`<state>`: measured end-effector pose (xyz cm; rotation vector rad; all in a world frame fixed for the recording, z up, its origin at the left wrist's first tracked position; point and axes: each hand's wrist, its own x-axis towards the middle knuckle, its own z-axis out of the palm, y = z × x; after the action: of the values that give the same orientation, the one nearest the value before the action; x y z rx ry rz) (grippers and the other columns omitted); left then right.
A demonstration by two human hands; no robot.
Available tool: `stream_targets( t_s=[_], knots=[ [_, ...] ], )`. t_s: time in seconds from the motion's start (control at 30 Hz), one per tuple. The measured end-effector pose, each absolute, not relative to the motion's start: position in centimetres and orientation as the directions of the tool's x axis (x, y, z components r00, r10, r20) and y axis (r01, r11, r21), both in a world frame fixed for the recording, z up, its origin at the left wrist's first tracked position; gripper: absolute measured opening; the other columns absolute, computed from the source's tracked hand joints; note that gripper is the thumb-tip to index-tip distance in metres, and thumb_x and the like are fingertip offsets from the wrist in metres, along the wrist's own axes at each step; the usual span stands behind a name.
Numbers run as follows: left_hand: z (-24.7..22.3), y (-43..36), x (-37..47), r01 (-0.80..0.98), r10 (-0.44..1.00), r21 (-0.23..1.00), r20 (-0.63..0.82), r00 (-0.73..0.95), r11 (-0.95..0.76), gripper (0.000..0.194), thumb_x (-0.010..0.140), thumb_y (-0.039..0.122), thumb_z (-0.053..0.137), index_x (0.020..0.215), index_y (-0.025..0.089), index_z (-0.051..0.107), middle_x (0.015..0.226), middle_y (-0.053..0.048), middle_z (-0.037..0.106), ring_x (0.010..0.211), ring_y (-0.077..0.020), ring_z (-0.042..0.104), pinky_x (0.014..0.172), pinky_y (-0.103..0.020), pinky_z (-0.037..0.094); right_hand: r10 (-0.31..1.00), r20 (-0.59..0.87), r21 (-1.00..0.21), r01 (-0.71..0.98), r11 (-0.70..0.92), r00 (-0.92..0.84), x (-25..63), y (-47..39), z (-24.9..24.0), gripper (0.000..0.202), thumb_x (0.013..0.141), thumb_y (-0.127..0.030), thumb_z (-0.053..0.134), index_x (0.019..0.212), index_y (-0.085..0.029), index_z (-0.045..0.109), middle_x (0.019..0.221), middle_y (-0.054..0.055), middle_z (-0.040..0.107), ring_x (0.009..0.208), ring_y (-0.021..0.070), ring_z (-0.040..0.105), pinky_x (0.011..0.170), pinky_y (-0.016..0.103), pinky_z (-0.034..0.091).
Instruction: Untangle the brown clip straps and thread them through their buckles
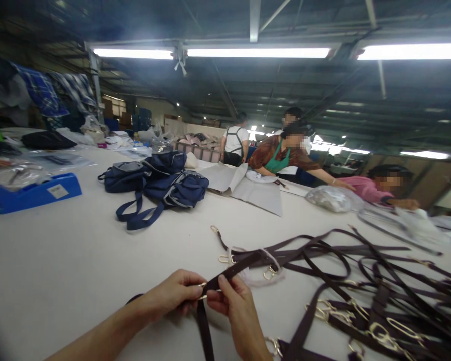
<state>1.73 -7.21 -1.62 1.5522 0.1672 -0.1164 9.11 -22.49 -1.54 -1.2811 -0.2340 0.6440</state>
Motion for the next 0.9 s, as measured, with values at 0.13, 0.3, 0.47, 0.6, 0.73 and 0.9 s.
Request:
stream_targets(
  t_s=[0.13,0.3,0.47,0.6,0.73,0.9],
  knots=[
    [-1.12,-6.8,1.58,0.226,0.029,0.967,-0.231,0.973,0.117,0.04,0.068,0.037,0.06,0.097,0.011,0.069,0.062,0.001,0.055,0.046,-0.0037,0.043,0.043,-0.015,0.032,0.574,-0.206,-0.915,-0.363,0.174,0.793,9.45,-22.42,-1.96,0.051,0.062,-0.051,0.085,0.092,-0.018,0.061,0.084,0.003,0.075,0.065,0.0152,0.07,0.059,0.024,0.059],
    [-0.87,-6.87,1.54,0.222,0.066,0.964,-0.234,0.97,0.148,0.046,0.061,0.027,0.059,0.104,0.011,0.068,0.059,0.001,0.058,0.048,-0.0058,0.047,0.042,-0.015,0.035,0.61,-0.214,-0.931,-0.349,0.11,0.763,9.7,-22.59,-2.02,0.055,0.066,-0.053,0.081,0.1,-0.017,0.059,0.099,0.01,0.075,0.085,0.0223,0.073,0.064,0.025,0.059],
    [-1.47,-6.89,1.83,0.253,0.083,0.956,-0.267,0.96,0.147,0.035,0.057,0.027,0.057,0.085,0.01,0.067,0.057,0.001,0.058,0.042,-0.0053,0.045,0.038,-0.016,0.033,0.602,-0.19,-0.949,-0.303,0.09,0.775,9.34,-22.59,-1.64,0.055,0.066,-0.055,0.081,0.1,-0.017,0.06,0.096,0.007,0.075,0.085,0.022,0.073,0.064,0.025,0.059],
    [-1.68,-6.85,1.94,0.256,0.101,0.957,-0.271,0.957,0.139,0.035,0.057,0.026,0.056,0.085,0.009,0.068,0.057,0.0,0.059,0.041,-0.0049,0.044,0.038,-0.016,0.033,0.593,-0.188,-0.94,-0.319,0.123,0.783,9.32,-22.56,-1.83,0.051,0.067,-0.053,0.081,0.097,-0.018,0.06,0.094,0.004,0.075,0.085,0.0214,0.073,0.067,0.026,0.06],
    [-1.54,-6.88,1.91,0.249,0.11,0.958,-0.265,0.958,0.14,0.036,0.055,0.025,0.054,0.084,0.009,0.069,0.056,0.001,0.059,0.041,-0.0049,0.043,0.038,-0.016,0.032,0.602,-0.183,-0.94,-0.317,0.125,0.778,9.3,-22.62,-2.03,0.052,0.068,-0.054,0.081,0.099,-0.018,0.06,0.097,0.006,0.075,0.089,0.0234,0.072,0.068,0.027,0.06],
    [-1.25,-6.81,1.89,0.259,0.143,0.956,-0.278,0.95,0.136,0.036,0.052,0.026,0.054,0.082,0.01,0.068,0.053,0.001,0.057,0.041,-0.0059,0.044,0.037,-0.016,0.032,0.577,-0.159,-0.963,-0.253,0.086,0.801,8.95,-22.41,-1.9,0.061,0.064,-0.059,0.081,0.102,-0.016,0.062,0.1,0.008,0.075,0.088,0.0247,0.072,0.07,0.03,0.061]
  ],
)
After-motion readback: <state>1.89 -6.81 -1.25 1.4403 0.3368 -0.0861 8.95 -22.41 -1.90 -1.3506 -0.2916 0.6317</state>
